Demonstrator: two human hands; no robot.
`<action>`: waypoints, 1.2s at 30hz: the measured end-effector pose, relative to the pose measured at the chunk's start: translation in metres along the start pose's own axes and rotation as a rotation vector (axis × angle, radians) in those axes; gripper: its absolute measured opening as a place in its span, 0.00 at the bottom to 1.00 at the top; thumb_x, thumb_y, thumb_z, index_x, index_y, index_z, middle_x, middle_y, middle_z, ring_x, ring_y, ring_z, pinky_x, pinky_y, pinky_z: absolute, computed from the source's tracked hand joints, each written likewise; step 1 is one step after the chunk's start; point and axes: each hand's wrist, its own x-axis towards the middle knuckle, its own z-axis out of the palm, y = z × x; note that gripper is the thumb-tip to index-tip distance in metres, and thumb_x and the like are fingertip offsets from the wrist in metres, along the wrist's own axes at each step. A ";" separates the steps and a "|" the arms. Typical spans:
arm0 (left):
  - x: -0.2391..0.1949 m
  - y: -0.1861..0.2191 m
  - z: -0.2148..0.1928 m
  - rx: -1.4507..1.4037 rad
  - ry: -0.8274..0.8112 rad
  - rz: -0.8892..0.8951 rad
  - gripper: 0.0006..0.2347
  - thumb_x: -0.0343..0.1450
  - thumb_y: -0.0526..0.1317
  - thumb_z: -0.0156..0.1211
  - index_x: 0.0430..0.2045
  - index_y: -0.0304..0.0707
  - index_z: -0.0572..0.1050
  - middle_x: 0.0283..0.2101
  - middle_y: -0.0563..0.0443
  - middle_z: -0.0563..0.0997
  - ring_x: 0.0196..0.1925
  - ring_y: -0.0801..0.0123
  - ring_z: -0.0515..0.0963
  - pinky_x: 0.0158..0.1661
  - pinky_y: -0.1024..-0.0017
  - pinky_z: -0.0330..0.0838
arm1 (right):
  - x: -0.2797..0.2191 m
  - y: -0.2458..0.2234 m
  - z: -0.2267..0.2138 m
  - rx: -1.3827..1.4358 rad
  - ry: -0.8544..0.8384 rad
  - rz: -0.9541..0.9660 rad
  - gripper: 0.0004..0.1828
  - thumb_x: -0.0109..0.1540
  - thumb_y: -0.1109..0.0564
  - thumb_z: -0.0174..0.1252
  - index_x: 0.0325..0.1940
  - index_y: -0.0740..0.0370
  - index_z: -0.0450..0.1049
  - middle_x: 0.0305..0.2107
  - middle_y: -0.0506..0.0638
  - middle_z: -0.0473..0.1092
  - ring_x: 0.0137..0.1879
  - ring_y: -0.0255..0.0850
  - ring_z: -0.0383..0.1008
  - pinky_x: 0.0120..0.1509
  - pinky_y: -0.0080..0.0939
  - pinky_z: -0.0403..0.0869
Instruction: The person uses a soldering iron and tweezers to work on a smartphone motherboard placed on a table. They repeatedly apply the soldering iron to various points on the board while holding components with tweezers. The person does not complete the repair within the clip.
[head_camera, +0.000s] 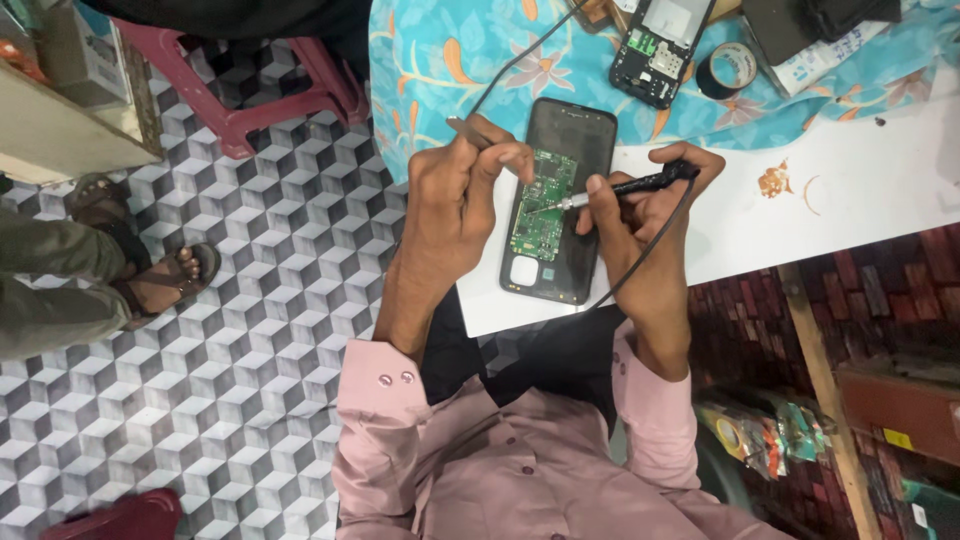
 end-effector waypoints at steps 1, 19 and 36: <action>-0.001 0.000 0.000 0.003 -0.003 0.001 0.08 0.83 0.32 0.45 0.37 0.27 0.72 0.35 0.45 0.82 0.36 0.66 0.86 0.35 0.74 0.78 | 0.000 0.000 -0.001 0.012 -0.009 -0.001 0.23 0.75 0.67 0.55 0.62 0.60 0.46 0.31 0.52 0.68 0.35 0.34 0.73 0.42 0.31 0.70; -0.024 0.055 0.030 -0.398 0.580 -0.439 0.15 0.83 0.46 0.41 0.35 0.32 0.66 0.29 0.48 0.81 0.18 0.86 0.59 0.21 0.82 0.49 | 0.005 0.000 -0.003 -0.144 0.048 -0.029 0.22 0.73 0.64 0.56 0.59 0.63 0.47 0.25 0.48 0.66 0.29 0.33 0.73 0.33 0.30 0.70; -0.038 0.070 0.070 -0.663 0.510 -0.598 0.17 0.83 0.49 0.40 0.35 0.32 0.68 0.30 0.46 0.79 0.22 0.80 0.66 0.24 0.81 0.58 | 0.004 0.004 -0.022 -0.158 0.057 0.007 0.23 0.71 0.65 0.59 0.57 0.61 0.49 0.24 0.49 0.67 0.28 0.33 0.70 0.30 0.31 0.64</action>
